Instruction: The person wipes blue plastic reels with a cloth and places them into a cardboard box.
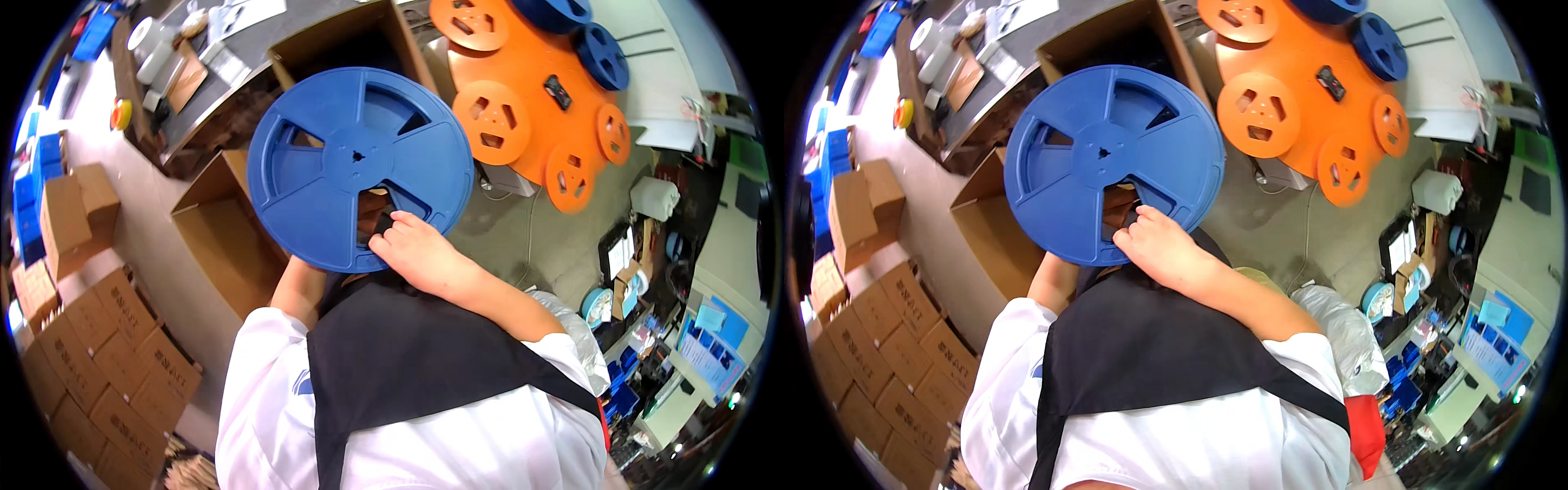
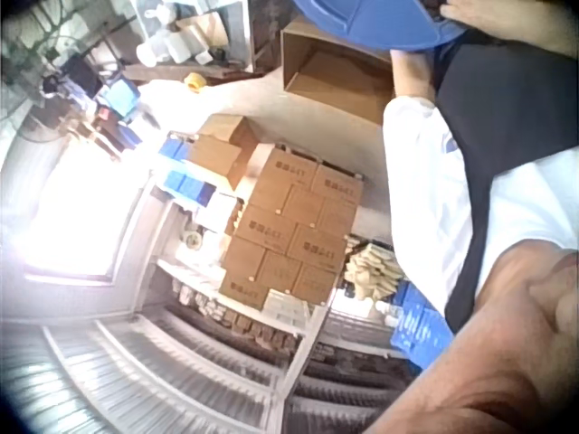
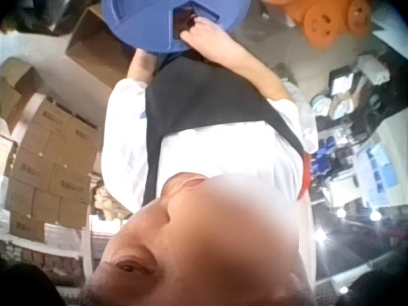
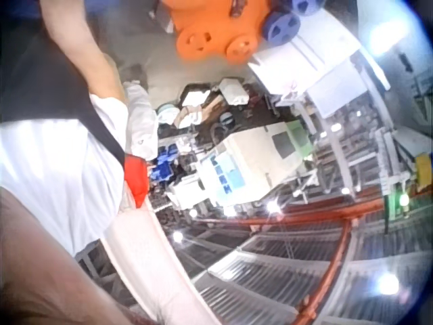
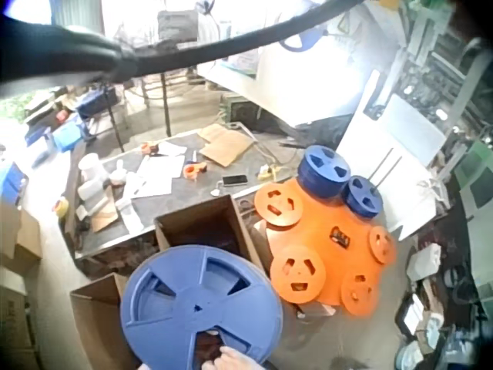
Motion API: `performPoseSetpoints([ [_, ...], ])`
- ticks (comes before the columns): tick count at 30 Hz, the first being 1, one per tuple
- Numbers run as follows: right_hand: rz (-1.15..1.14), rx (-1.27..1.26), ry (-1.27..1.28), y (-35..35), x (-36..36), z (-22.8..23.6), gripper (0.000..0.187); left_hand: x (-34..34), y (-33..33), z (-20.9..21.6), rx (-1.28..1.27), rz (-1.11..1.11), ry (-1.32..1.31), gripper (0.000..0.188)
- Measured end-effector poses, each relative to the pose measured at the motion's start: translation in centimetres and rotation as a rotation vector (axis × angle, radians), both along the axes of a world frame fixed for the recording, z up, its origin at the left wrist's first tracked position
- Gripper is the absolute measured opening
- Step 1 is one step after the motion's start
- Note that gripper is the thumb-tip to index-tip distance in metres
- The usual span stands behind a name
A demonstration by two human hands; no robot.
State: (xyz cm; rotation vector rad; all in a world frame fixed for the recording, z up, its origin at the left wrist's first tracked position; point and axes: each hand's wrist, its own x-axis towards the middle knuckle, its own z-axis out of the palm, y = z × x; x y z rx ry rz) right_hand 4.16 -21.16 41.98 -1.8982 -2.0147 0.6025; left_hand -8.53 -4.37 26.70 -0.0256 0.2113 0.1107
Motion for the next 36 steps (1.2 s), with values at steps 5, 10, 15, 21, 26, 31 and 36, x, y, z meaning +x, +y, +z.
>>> performPoseSetpoints([
  [5,0.034,-0.073,0.046,2.0,0.7,-0.3,0.022,-1.5,0.1,-0.7,-0.004,0.084,0.029,0.047],
  [10,-0.092,-0.026,0.136,5.3,2.0,-1.7,0.034,-0.9,2.8,-3.5,0.08,0.101,0.037,0.05],
  [15,-0.538,0.033,0.437,9.1,3.0,-7.7,0.05,1.6,0.8,-0.7,0.145,-0.118,0.335,0.056],
  [21,-0.407,-0.3,0.268,10.8,2.4,-11.1,0.077,1.6,2.0,-0.1,0.357,-0.259,0.564,0.051],
  [26,-0.208,-0.51,0.169,11.8,3.5,-10.2,0.08,2.0,2.0,-2.0,0.276,-0.155,0.589,0.042],
  [31,0.002,-0.564,0.129,13.8,8.4,-11.6,0.048,2.0,1.0,-2.4,0.207,-0.129,0.671,0.032],
  [36,-0.428,-0.255,0.188,22.3,18.9,-24.5,0.017,3.0,1.6,0.8,0.372,-0.193,0.745,0.034],
])
